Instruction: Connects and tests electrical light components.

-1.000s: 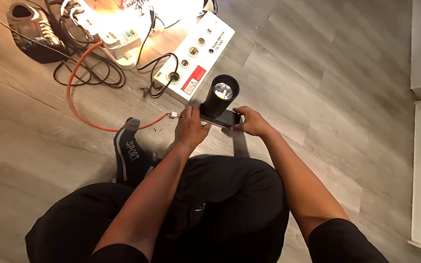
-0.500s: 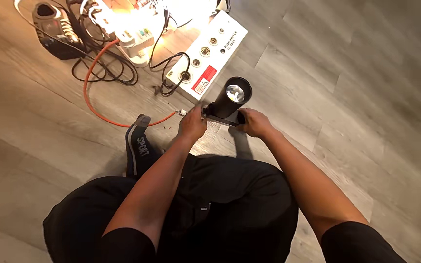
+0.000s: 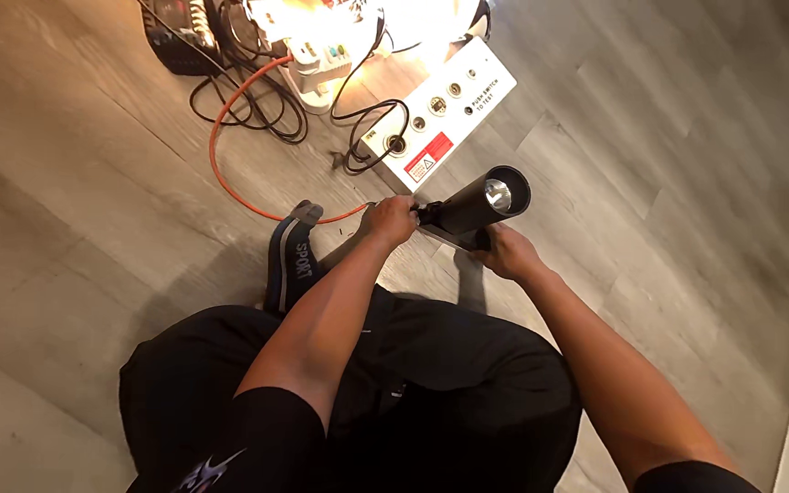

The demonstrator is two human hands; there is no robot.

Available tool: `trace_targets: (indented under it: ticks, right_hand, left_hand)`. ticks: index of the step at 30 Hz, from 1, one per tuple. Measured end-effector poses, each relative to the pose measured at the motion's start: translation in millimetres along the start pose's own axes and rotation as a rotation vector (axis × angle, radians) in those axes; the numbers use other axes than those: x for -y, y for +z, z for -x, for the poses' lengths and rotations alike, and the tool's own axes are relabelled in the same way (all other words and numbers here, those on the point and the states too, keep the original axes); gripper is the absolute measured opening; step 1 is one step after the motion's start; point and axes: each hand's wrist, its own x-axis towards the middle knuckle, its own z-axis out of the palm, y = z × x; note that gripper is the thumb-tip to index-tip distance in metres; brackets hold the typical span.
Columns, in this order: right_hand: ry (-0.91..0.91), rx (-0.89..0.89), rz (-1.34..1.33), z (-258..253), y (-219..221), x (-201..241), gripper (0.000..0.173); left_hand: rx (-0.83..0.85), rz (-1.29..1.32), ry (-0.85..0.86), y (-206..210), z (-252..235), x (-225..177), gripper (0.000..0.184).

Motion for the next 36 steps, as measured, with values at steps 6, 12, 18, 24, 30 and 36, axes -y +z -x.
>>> trace_targets:
  ticks: [6,12,18,24,30,36]
  right_hand:
    - [-0.012,0.004,0.017,-1,-1,3,0.056]
    - [0.033,0.077,0.016,-2,-4,4,0.06]
    - [0.068,0.104,0.004,-1,-6,6,0.066]
    - [0.058,0.082,-0.021,-1,-3,5,0.067]
    - [0.058,0.071,-0.027,-1,-2,4,0.063]
    - [0.074,0.089,-0.023,1,-5,6,0.063]
  left_hand:
    - [-0.043,-0.018,-0.074,2,2,-10,0.024]
    - [-0.055,-0.014,-0.134,4,5,-21,0.024]
    - [-0.334,-0.04,-0.006,-54,18,-36,0.03]
    - [-0.429,-0.521,-0.009,-163,-60,2,0.073]
    - [-0.195,-0.883,-0.033,-179,-105,19,0.104]
    - [-0.135,-0.995,0.01,-184,-109,8,0.089]
